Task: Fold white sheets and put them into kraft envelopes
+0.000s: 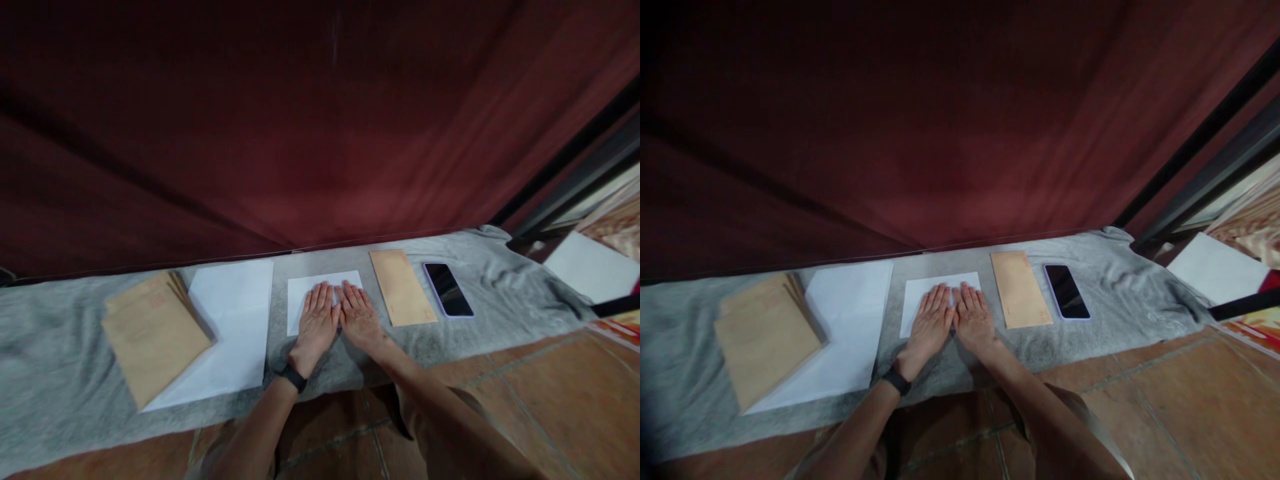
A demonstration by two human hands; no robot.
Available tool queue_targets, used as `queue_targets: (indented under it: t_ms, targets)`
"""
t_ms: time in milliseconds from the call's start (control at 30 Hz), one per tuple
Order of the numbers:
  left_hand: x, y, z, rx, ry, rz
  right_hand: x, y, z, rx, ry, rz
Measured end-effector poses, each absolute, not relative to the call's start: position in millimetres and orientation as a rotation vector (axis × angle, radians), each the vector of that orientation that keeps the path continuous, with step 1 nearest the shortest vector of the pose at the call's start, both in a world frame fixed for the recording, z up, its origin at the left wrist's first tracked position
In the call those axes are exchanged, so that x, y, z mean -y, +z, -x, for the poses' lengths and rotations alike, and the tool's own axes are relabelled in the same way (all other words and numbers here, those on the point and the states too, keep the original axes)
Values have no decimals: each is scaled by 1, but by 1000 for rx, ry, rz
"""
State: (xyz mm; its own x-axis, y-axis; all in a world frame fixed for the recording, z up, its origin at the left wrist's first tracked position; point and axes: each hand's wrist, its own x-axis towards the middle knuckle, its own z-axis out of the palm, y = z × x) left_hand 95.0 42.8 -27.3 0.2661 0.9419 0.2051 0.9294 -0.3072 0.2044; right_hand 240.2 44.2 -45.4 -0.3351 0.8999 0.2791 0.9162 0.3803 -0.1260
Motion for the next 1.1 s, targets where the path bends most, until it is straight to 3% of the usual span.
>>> queue_targets:
  t_ms: [1100]
  targets:
    - [-48,-34,-45,-2192,464,-2331,-58,-37,-255,2156,-92,1797]
